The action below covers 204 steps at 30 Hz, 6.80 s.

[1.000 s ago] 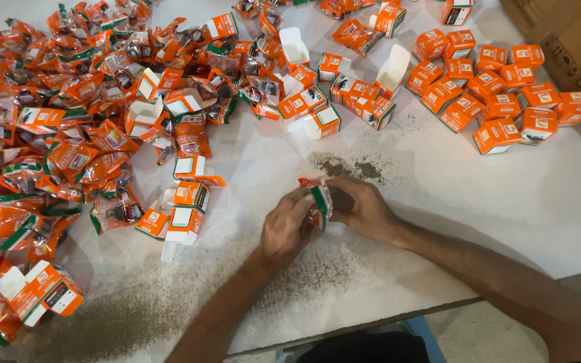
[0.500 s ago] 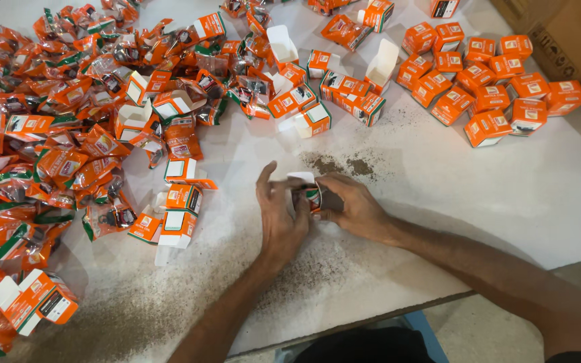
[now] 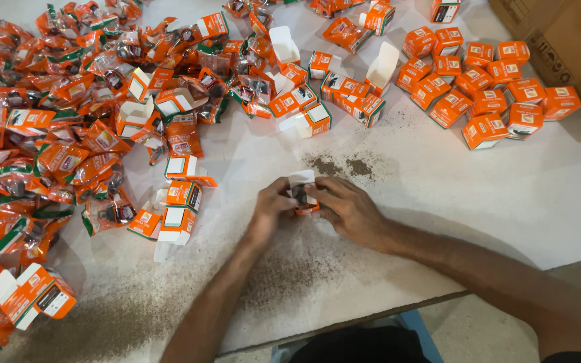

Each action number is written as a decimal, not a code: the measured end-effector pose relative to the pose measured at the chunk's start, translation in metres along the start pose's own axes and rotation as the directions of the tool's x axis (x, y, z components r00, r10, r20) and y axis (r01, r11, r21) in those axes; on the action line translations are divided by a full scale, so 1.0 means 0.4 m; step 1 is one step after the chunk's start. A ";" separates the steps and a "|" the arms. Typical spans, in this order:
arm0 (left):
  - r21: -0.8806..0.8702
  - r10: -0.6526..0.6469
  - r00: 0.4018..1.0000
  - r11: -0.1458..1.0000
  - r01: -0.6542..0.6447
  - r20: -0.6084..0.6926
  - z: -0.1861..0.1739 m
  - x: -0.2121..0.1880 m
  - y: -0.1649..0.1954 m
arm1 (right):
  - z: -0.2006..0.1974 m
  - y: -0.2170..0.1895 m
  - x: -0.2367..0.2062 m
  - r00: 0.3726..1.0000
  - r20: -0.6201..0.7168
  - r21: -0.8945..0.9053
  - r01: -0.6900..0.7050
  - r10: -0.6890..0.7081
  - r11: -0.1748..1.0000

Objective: The person picks up small orange sachets from a pile on the table and places them into small open orange boxes, folding the box flaps closed. They set finished boxes aside and repeat the packing cycle with new boxes and sachets.

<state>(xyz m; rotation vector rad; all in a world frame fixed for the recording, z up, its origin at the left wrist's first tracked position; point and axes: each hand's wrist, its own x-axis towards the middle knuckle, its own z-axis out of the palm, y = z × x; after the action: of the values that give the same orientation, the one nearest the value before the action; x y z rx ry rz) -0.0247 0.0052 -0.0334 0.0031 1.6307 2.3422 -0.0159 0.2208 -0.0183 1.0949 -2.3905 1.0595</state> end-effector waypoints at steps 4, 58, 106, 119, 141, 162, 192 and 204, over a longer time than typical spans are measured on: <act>0.184 0.027 1.000 0.983 -0.026 -0.004 -0.025 0.011 0.011 | -0.005 -0.002 0.006 1.000 0.019 0.021 -0.005 0.005 1.000; 0.876 0.855 0.452 -0.005 -0.482 0.254 0.007 0.315 0.132 | -0.082 0.100 0.046 0.655 0.227 0.219 -0.756 0.721 0.617; 0.530 0.241 0.947 0.843 -0.095 -0.213 0.085 0.049 -0.008 | -0.002 0.055 0.002 0.965 0.034 0.359 -0.253 0.259 0.898; 0.250 -0.003 1.000 0.968 -0.001 0.017 -0.016 0.050 0.024 | -0.006 0.037 0.005 0.999 0.004 0.004 -0.033 0.033 0.999; 0.664 0.538 0.771 0.444 -0.602 0.339 0.028 -0.027 0.015 | -0.014 0.036 0.020 0.988 0.062 0.259 -0.149 0.138 0.954; 0.950 0.691 0.669 -0.089 -0.299 0.275 0.019 0.353 0.092 | -0.110 0.104 0.044 0.994 -0.100 -0.383 -0.087 0.052 0.920; 0.640 0.842 0.360 0.023 -0.768 0.403 0.051 -0.020 0.058 | -0.020 0.127 0.016 0.975 -0.030 0.140 -0.215 0.221 0.967; 0.825 0.688 0.522 -0.203 -0.528 0.504 0.085 -0.014 0.011 | -0.046 0.071 0.034 0.990 0.032 0.262 -0.144 0.141 0.954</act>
<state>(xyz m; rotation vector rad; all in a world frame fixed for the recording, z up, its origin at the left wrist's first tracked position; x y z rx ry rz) -0.0148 0.0338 -0.0161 1.2564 3.4952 0.9680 -0.0467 0.2394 -0.0128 1.0235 -2.4192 1.4587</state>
